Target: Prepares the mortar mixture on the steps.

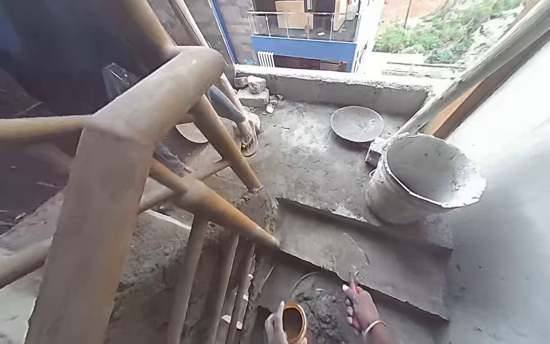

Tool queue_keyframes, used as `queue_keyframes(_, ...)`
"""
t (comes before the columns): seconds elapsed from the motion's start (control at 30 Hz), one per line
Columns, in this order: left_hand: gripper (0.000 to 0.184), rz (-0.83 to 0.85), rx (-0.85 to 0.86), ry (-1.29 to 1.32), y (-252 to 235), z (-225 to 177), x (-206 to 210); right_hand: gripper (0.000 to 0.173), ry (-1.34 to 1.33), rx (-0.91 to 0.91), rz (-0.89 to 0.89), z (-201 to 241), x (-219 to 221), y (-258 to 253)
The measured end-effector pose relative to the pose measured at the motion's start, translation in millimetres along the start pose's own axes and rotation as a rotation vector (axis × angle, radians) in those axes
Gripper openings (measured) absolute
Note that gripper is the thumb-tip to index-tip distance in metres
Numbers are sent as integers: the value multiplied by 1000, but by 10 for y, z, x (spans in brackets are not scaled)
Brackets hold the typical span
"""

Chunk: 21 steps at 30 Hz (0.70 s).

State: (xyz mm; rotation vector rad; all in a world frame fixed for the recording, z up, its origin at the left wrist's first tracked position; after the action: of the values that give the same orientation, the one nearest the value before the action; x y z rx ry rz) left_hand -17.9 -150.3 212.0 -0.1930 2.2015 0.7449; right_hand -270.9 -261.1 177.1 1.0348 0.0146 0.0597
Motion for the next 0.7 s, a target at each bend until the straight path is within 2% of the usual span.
queue_keyframes(0.1, 109, -41, 35, 51, -480, -754, -92, 26, -326, 52, 56, 724, 77, 407)
queue_keyframes(0.17, 110, 109, -75, 29, -876, -1239, -110, 30, -390, 27, 70, 1186, 127, 498)
queue_keyframes(0.3, 111, -56, 93, -20, -2122, -1635, 231, 31, -223, -67, 27, 1710, 115, -66)
queue_keyframes(0.4, 110, -18, 116, -77, -2885, -2029, 350, 26, -323, 15, 35, 2054, 221, -313)
queue_keyframes(0.5, 104, -22, 185, -58, -3660, -2617, 509, 30, -244, -1, 4, 2373, 87, -544)
queue_keyframes(0.57, 98, 14, 213, -92, -4059, -3013, 579, 27, -317, -31, -17, 2544, 48, -649)
queue_keyframes(0.63, 103, 90, 230, -87, -4344, -3332, 704, 27, -378, -61, -32, 2647, -4, -705)
queue_keyframes(0.7, 110, 159, 233, -81, -4596, -3461, 852, 28, -385, -83, -15, 2697, -19, -753)
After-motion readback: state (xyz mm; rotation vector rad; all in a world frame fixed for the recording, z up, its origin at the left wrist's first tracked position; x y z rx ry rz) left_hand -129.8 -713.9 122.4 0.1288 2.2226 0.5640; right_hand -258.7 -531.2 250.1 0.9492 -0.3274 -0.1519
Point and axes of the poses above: each hand's wrist, its own y-axis away from the middle knuckle, its own x-axis out of the palm, z = x × y, the point moved 8 cm from there along -y, towards the middle knuckle, and after that the axes turned 5 degrees about z, right-handed, at the moved point
